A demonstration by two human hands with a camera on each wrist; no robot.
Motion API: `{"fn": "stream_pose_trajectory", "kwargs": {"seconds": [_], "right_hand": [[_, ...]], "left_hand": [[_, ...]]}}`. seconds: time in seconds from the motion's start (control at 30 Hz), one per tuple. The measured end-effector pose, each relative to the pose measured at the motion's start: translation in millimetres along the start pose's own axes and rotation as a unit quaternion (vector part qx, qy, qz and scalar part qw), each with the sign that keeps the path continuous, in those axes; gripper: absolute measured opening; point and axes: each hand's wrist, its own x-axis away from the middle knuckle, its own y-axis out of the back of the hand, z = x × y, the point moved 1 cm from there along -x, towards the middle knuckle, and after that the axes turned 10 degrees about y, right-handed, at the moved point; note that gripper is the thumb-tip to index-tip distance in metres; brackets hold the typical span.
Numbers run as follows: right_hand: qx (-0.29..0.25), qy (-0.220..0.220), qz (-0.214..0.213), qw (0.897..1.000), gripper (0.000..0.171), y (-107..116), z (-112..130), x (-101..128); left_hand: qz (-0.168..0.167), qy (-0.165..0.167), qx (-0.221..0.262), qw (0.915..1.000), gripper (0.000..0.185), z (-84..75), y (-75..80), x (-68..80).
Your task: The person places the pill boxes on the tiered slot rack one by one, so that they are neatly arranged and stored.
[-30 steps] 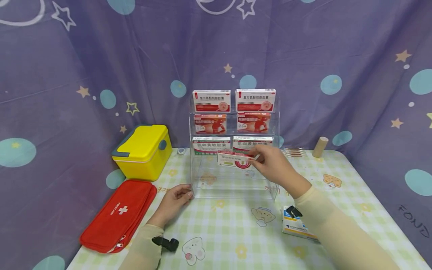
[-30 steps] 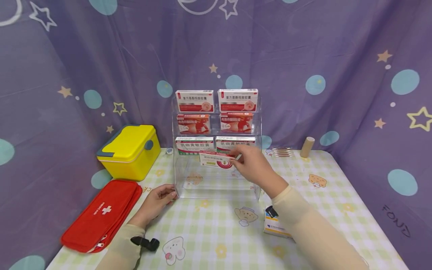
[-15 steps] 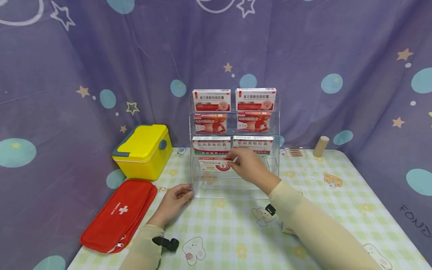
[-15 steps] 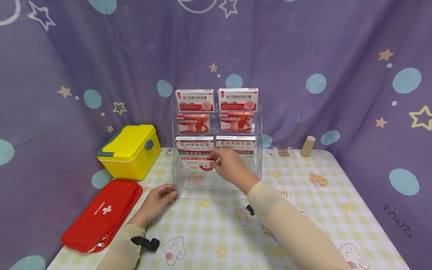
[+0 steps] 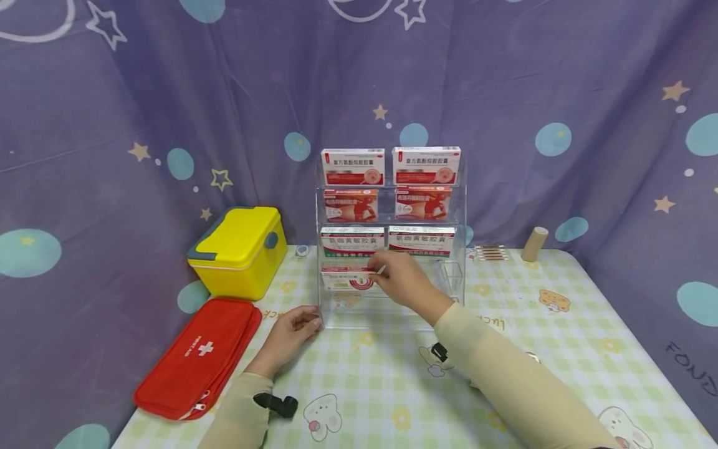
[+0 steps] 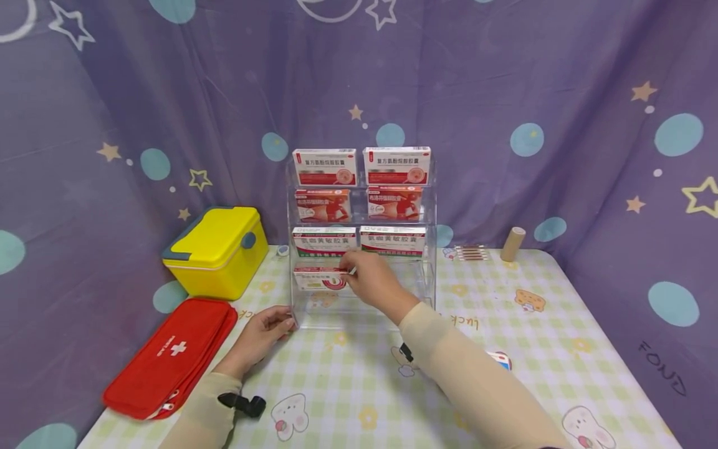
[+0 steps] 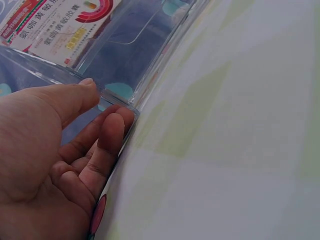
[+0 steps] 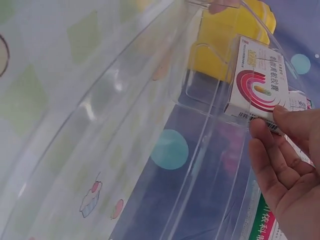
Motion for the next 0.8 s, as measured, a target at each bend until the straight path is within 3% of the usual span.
{"fn": "stream_pose_trajectory", "kwargs": {"seconds": [0.8], "right_hand": [[-0.033,-0.015,0.009,0.999,0.014,-3.9,-7.4,5.3]], "left_hand": [[0.01,-0.003,0.002,0.9999,0.036,-2.1,-0.6,1.4]]}}
